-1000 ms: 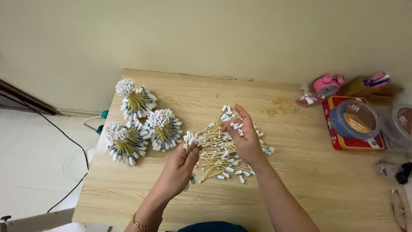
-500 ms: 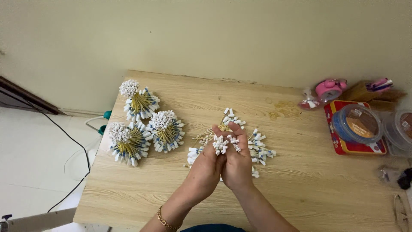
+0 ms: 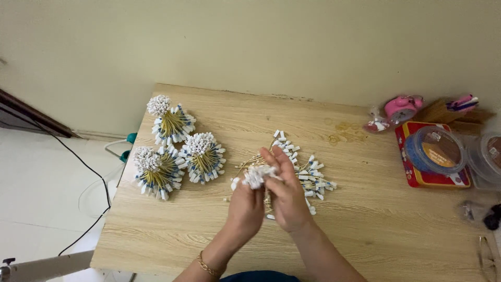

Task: Gathering individual wire connector components and grouping them into organized bundles by hand.

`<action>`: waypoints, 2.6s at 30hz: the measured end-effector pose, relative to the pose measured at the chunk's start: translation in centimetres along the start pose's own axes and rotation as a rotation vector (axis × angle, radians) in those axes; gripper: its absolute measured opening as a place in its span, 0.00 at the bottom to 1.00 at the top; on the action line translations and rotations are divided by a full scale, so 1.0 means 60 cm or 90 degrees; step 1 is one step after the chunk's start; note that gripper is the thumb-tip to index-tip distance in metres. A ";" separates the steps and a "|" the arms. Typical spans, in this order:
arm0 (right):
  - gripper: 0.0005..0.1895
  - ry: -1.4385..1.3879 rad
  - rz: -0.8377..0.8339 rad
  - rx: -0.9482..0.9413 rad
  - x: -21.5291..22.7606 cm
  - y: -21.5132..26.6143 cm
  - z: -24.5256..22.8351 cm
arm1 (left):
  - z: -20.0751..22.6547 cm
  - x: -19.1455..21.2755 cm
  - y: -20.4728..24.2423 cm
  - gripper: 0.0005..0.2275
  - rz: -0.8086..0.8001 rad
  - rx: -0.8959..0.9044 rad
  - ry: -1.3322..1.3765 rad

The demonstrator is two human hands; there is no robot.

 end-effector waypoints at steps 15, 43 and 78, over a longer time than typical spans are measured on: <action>0.33 0.506 -0.266 0.058 -0.028 -0.025 -0.080 | -0.105 -0.024 0.035 0.10 -0.102 0.206 0.763; 0.16 0.415 0.003 -0.115 0.121 0.073 0.072 | -0.215 0.081 0.031 0.08 0.263 0.154 0.871; 0.11 0.874 -0.142 -0.118 0.047 0.057 0.074 | -0.155 0.022 0.035 0.06 0.281 0.155 0.551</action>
Point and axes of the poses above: each hand's wrist, its own y-axis away from the middle knuckle, its own x-axis out of the back of the hand, z = x × y, the point moved 5 cm from there along -y, towards the middle knuckle, and after that the axes turned 1 degree about -x, right-handed, at the moved point
